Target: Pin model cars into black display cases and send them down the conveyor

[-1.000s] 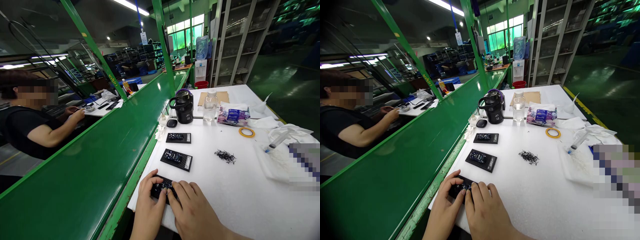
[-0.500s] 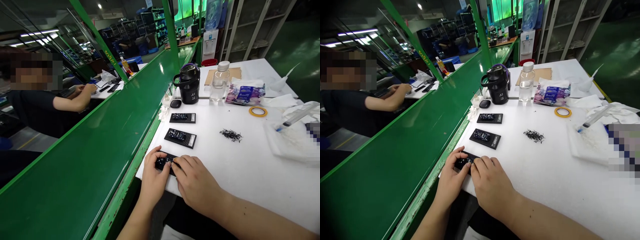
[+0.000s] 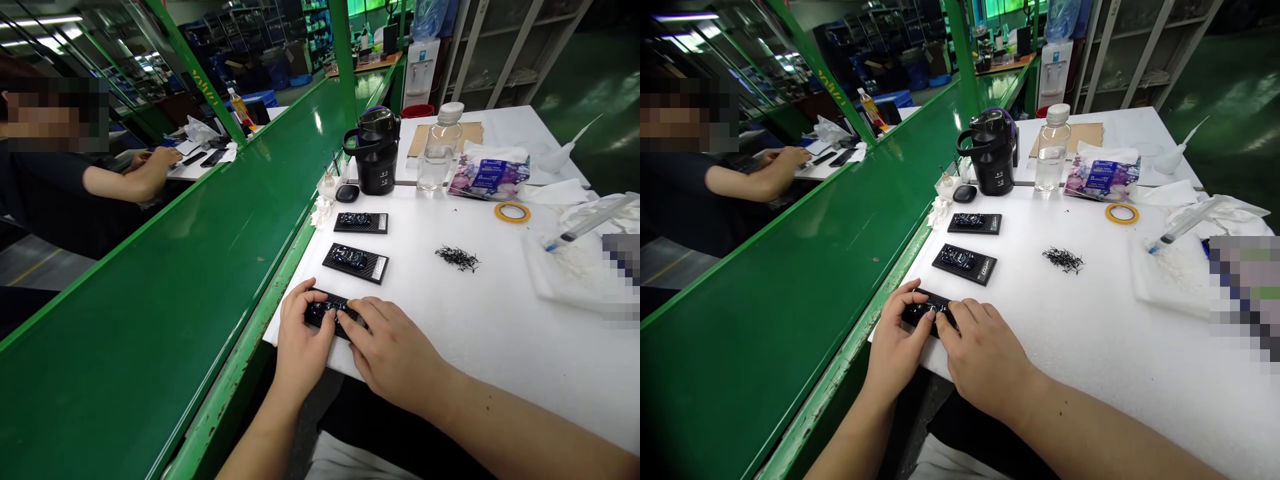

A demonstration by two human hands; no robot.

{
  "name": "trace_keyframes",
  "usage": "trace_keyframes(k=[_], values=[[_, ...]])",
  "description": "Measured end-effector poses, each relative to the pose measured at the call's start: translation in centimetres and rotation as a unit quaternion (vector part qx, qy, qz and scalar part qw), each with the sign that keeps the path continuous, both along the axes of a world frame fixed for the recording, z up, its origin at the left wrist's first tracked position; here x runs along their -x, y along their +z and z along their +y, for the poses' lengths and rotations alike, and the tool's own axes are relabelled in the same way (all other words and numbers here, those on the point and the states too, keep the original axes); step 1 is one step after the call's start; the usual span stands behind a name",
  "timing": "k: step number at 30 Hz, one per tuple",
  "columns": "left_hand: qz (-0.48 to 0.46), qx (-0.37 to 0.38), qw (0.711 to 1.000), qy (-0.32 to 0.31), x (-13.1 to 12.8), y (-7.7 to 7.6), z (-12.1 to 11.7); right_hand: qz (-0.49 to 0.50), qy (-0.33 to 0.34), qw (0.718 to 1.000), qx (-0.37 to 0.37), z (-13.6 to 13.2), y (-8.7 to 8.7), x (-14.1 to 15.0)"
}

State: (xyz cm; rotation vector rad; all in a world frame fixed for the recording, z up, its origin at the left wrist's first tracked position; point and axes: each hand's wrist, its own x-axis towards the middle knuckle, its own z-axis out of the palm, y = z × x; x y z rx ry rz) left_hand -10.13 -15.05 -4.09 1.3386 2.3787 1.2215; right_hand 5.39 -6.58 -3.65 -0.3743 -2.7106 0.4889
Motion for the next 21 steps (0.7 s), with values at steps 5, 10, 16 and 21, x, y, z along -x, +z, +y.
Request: trace_keyframes(k=[5,10,16,21], values=[[0.001,0.002,1.0,0.001,0.0,0.0,0.1,-0.011,-0.001,1.0,0.001,-0.1,0.1,0.2],[-0.007,0.023,1.0,0.011,0.1,0.4,0.3,-0.022,0.002,1.0,-0.017,0.4,0.4,0.5],[-0.058,0.056,0.997,0.018,0.6,0.9,0.6,-0.007,0.044,0.999,0.005,1.8,0.0,-0.5],[-0.1,0.07,0.992,0.038,0.9,1.1,1.0,0.017,0.047,0.998,0.027,2.0,-0.6,-1.2]])
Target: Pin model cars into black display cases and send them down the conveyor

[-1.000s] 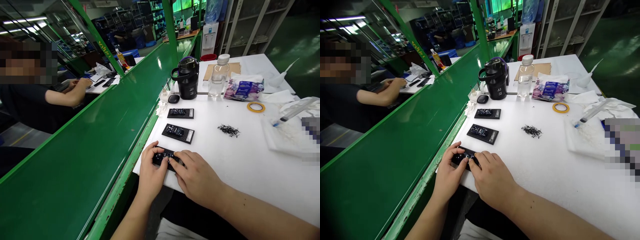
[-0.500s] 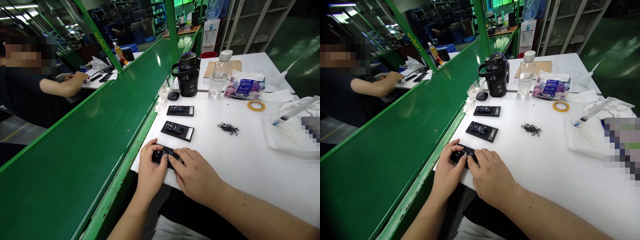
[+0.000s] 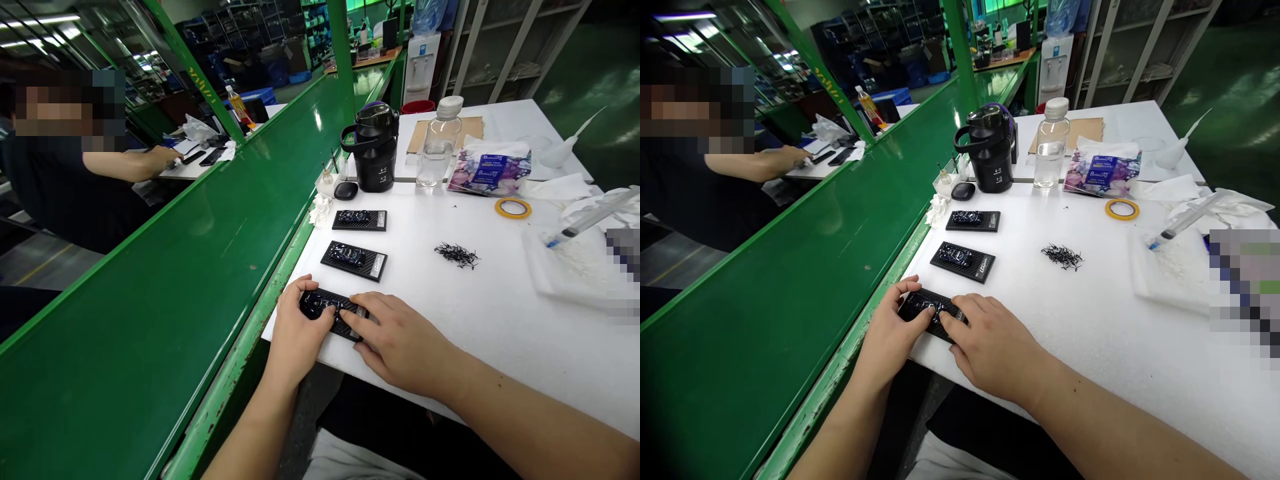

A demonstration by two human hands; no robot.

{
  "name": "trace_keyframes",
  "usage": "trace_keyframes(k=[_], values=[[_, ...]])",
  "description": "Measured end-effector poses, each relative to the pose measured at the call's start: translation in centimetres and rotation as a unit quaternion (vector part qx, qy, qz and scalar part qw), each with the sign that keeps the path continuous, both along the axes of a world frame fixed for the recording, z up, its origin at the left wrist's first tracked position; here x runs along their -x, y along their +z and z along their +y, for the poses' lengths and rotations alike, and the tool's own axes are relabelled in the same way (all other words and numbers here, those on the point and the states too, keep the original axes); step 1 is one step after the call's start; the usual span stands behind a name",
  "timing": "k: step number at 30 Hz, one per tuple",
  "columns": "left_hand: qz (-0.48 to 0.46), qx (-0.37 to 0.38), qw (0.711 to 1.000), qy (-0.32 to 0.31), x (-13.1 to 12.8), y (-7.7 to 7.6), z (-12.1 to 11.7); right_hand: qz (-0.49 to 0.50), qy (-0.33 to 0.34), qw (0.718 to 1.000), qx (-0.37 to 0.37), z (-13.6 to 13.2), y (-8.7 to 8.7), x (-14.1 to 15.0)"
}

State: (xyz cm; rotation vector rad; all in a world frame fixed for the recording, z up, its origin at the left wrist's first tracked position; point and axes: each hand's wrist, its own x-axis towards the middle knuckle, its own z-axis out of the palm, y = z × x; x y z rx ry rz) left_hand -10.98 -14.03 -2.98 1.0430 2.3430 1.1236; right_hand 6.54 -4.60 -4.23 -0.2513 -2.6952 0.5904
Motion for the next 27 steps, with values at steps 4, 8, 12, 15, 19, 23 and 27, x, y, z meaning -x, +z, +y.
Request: trace_keyframes(k=[4,8,12,15,19,23,27], values=[[-0.019,0.014,1.0,-0.015,0.5,0.1,0.1,-0.015,-0.005,1.0,0.003,-0.2,0.3,0.2],[0.0,0.035,0.999,-0.03,1.1,0.4,0.3,-0.033,-0.003,0.999,-0.011,-0.5,0.7,0.5],[0.035,0.053,0.996,-0.067,1.4,0.8,0.5,-0.046,-0.013,0.999,-0.026,-0.8,0.7,0.8],[0.038,0.04,0.995,-0.086,1.5,0.8,0.4,-0.05,-0.016,0.998,-0.046,-1.0,0.7,0.9],[-0.046,-0.029,0.997,-0.048,1.5,0.3,0.0,-0.056,-0.018,0.996,-0.065,-1.1,0.8,1.0],[-0.026,-0.039,0.998,-0.039,1.1,-0.3,-0.3,-0.07,-0.017,0.995,-0.073,-0.9,1.0,1.1],[0.031,-0.029,0.998,-0.044,0.6,-0.7,-0.4,-0.079,-0.002,0.993,-0.084,-0.7,1.0,1.0]])
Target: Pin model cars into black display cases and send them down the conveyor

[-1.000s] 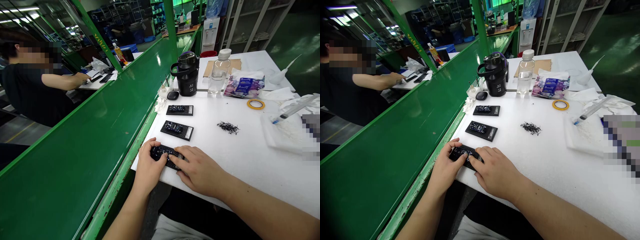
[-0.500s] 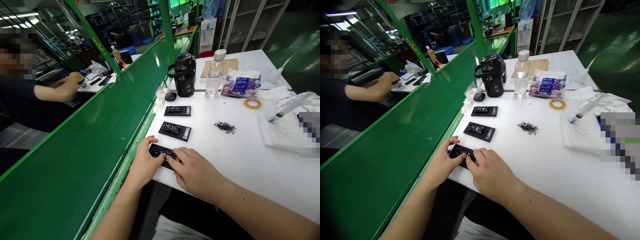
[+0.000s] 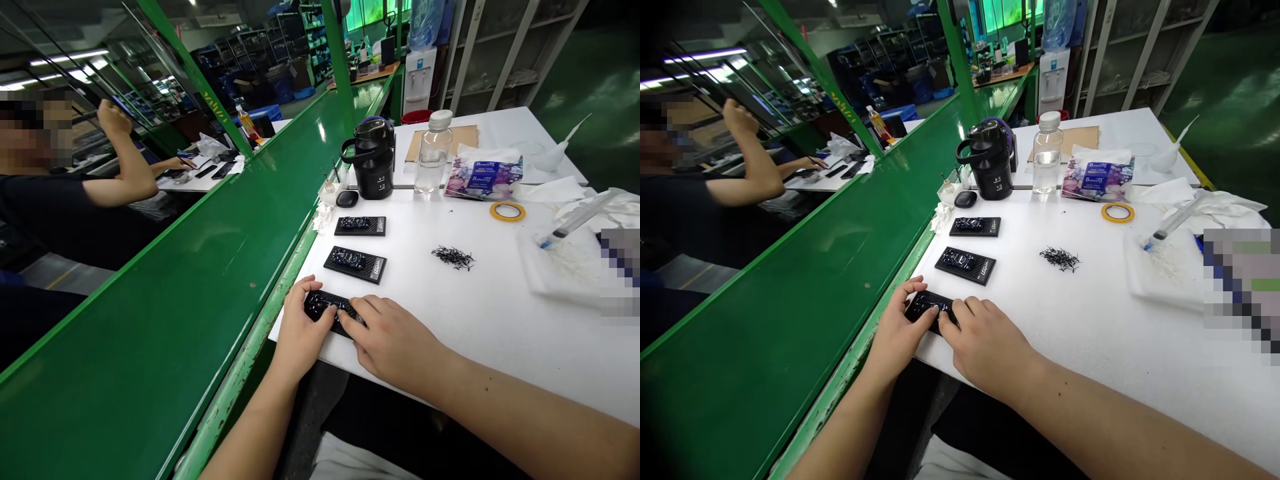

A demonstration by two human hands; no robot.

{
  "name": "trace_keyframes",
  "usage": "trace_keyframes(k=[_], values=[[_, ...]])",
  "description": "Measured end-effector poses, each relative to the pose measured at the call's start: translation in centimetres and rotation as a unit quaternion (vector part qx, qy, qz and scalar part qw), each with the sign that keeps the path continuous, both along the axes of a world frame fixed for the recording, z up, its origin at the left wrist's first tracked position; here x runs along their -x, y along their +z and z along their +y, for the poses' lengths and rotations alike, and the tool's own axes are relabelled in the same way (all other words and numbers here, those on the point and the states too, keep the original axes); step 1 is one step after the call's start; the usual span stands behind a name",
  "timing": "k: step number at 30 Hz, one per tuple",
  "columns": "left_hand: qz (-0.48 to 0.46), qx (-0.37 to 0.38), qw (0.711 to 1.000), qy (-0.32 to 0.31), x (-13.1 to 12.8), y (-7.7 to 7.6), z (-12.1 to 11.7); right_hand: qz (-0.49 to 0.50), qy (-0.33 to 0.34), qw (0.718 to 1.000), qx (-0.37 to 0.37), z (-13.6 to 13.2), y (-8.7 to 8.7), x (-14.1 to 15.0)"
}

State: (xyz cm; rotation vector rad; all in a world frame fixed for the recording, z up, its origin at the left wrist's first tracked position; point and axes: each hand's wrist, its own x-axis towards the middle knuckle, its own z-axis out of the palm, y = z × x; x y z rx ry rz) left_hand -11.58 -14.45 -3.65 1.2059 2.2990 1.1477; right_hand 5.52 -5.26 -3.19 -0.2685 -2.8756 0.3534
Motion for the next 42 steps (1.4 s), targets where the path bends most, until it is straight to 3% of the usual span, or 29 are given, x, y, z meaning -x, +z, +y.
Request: trace_keyframes(k=[19,27,35,42], values=[[0.036,0.075,0.996,-0.038,0.8,1.7,0.7,0.012,0.022,1.0,-0.01,0.5,0.1,0.1],[-0.079,0.01,0.996,-0.034,1.8,0.3,0.6,0.024,0.023,0.999,0.009,0.6,0.0,-0.2],[-0.024,0.023,0.999,-0.022,0.9,0.3,0.3,0.04,0.022,0.998,0.031,0.7,-0.5,-0.3],[-0.029,0.024,0.999,-0.013,0.8,0.3,0.5,0.063,0.022,0.997,0.048,0.7,-1.1,-0.7]])
